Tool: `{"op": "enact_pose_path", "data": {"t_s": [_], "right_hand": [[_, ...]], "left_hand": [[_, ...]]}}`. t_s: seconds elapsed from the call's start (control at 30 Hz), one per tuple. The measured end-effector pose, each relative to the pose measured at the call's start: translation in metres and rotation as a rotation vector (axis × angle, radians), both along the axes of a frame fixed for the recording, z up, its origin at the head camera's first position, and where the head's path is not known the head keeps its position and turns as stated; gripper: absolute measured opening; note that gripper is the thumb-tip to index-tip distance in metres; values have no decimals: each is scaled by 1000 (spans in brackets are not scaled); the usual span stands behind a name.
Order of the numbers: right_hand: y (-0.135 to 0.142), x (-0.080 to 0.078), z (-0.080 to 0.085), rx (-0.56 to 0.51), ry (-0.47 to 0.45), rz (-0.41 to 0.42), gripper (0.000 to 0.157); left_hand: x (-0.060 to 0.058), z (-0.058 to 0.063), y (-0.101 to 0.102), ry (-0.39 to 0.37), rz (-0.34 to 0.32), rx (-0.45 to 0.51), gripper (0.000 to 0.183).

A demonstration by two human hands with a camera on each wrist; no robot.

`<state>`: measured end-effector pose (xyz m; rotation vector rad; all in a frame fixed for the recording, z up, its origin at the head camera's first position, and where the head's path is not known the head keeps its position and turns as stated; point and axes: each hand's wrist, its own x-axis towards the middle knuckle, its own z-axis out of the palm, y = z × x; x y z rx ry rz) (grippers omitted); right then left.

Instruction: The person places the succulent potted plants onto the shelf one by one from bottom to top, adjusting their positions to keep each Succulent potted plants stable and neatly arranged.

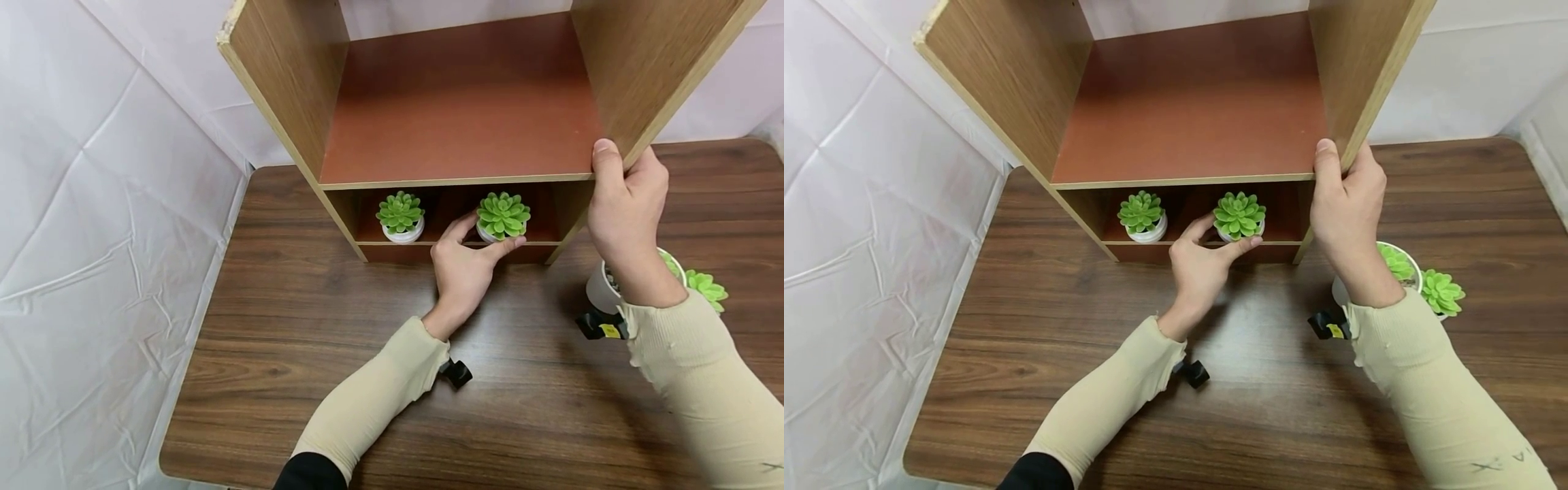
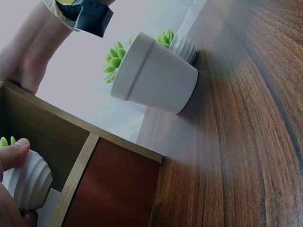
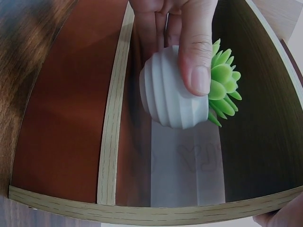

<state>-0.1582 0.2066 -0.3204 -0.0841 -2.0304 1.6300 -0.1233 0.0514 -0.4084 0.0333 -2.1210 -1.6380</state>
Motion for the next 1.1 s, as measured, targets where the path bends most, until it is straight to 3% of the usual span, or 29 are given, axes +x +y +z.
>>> {"op": "enact_pose_path", "data": {"t_s": [0.27,0.57,1.1], "right_hand": [[0,-1,-2,-10,-12,-3,19],[0,-1,-2,-13,-8,4,18],[1,-3,-2,-11,0,-10,18]], "left_hand": [[-3,-4,-2,-24,-4,41,64],[-5,-5,-3,-72,0,16,65],[-8,-6,-3,-49,-3,-25,61]]}}
